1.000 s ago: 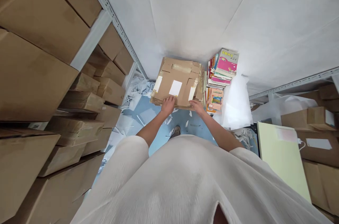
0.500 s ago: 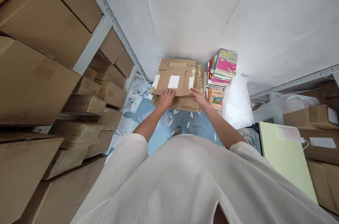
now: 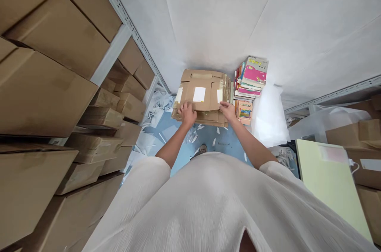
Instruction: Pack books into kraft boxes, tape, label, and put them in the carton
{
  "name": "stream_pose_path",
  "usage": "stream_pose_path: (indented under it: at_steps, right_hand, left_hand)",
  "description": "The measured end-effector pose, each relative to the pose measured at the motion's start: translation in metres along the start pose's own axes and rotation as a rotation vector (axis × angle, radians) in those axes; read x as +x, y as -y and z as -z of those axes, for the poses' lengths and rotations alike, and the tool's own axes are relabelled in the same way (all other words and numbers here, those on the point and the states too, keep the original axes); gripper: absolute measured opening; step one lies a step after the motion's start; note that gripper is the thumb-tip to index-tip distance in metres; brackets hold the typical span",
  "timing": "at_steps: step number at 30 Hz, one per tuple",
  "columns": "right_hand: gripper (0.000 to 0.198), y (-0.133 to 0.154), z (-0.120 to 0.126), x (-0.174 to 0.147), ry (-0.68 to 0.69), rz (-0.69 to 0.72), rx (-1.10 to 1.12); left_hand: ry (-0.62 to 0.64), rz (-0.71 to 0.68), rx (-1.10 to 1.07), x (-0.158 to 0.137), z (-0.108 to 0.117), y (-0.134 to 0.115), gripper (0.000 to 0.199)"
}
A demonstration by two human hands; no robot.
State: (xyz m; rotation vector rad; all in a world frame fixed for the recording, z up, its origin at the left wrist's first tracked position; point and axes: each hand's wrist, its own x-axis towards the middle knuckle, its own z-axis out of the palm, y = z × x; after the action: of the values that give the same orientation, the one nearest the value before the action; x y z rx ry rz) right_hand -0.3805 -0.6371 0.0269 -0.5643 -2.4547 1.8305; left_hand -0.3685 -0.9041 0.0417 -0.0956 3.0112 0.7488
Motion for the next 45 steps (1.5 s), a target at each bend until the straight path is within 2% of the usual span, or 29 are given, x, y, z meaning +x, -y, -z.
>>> stream_pose_path:
  at_steps: [3,8,13,16,19,23,28,33,39,45]
  right_hand:
    - [0.034,-0.003,0.009,-0.005,-0.073,-0.072,-0.022]
    - [0.029,-0.007,0.019,-0.014,-0.090,-0.076,-0.037]
    - [0.030,-0.009,0.021,-0.018,-0.114,-0.105,-0.034]
    - [0.033,-0.008,0.022,-0.018,-0.136,-0.105,-0.012]
    - [0.036,-0.003,0.024,-0.017,-0.134,-0.067,0.019]
    - [0.040,0.008,0.024,-0.015,-0.120,-0.019,0.036]
    - [0.045,0.027,0.024,-0.007,-0.126,0.061,0.083]
    - [0.047,0.049,0.032,0.005,-0.148,0.146,0.137]
    - [0.043,0.070,0.062,0.006,-0.216,0.209,0.094]
    - [0.045,0.061,0.117,-0.016,-0.333,0.203,0.082]
  left_hand:
    - [0.008,0.127,-0.044,0.005,0.000,0.020,0.054]
    - [0.068,0.404,-0.125,0.014,-0.001,0.052,0.054]
    - [0.084,0.470,-0.191,0.025,-0.002,0.070,0.057]
    - [0.061,0.458,-0.265,0.032,0.000,0.076,0.062]
    - [0.029,0.415,-0.344,0.037,0.004,0.077,0.057]
    - [-0.089,0.320,-0.473,0.045,0.011,0.073,0.057]
    - [-0.230,0.199,-0.675,0.055,0.030,0.070,0.060]
    - [-0.316,0.091,-0.706,0.060,0.053,0.061,0.065]
    - [-0.345,-0.033,-0.691,0.062,0.061,0.031,0.063]
    - [-0.285,-0.135,-0.666,0.055,0.048,-0.024,0.063]
